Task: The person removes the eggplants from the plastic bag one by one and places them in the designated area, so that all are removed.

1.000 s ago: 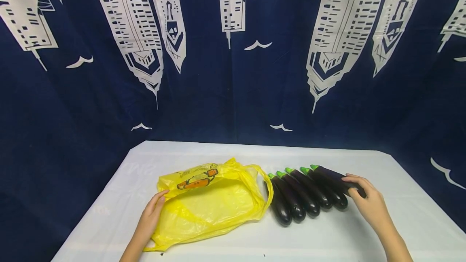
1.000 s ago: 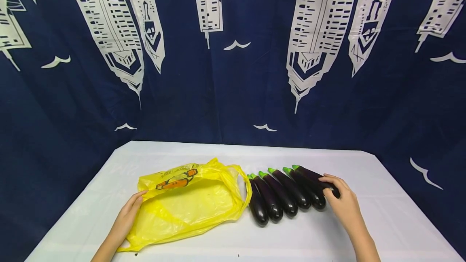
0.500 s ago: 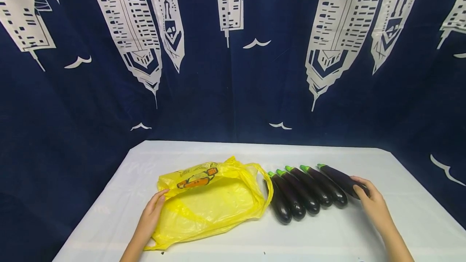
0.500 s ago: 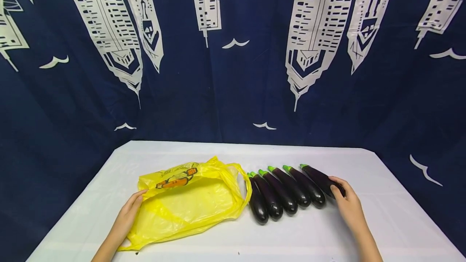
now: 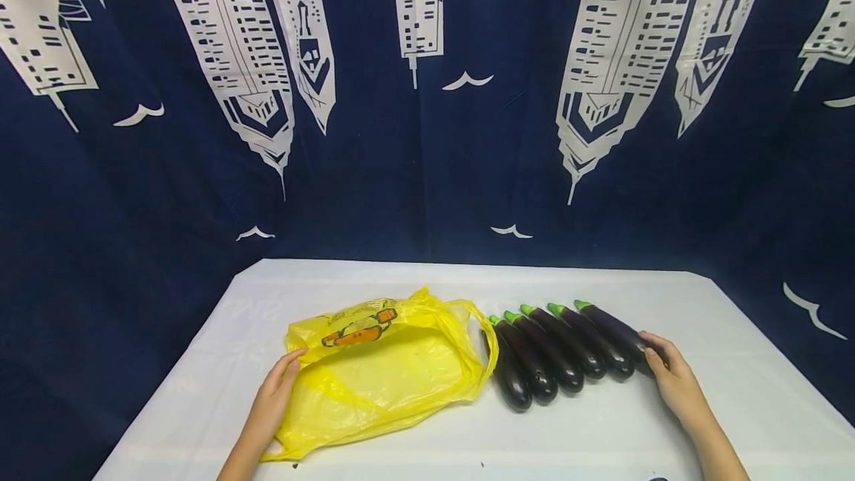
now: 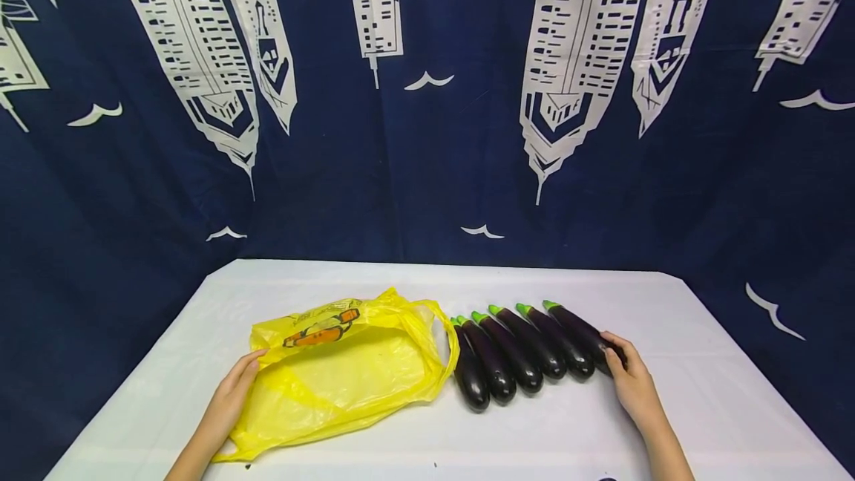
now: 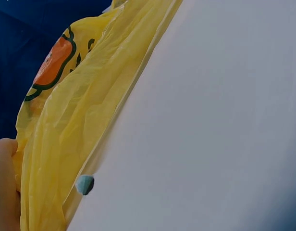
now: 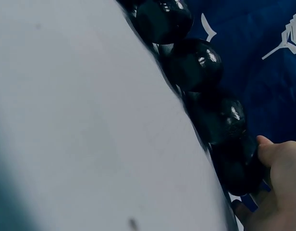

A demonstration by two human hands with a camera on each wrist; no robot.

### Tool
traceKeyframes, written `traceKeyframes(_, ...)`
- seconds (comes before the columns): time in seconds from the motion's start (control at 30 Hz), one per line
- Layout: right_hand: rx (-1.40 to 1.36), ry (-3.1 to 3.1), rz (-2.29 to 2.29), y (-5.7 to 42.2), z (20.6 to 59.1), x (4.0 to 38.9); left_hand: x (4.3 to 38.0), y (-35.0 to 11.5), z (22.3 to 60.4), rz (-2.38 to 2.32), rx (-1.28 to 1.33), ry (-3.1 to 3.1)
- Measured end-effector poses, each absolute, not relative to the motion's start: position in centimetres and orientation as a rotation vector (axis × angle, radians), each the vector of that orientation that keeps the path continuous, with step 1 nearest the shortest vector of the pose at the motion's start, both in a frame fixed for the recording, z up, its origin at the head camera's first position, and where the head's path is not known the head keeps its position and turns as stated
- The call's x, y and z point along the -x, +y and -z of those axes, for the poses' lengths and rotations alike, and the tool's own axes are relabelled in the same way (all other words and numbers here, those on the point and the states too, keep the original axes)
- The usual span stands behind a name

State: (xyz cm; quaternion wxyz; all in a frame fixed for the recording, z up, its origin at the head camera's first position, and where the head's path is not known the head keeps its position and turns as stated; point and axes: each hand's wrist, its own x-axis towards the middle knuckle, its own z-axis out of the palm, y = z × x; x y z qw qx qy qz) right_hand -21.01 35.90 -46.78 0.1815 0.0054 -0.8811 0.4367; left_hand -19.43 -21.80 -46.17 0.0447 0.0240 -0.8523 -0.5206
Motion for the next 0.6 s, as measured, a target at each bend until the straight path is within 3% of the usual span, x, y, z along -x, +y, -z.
traceKeyframes(0.33,0.082,-2.494,-1.241,36.0,46.8,21.3,19.6,-21.7,46.1,1.593,-0.056,-2.585)
traceKeyframes(0.6,0.15,-2.431,-1.188,35.2,44.6,21.0,19.7,-21.7,46.4,1.6,-0.072,-2.573)
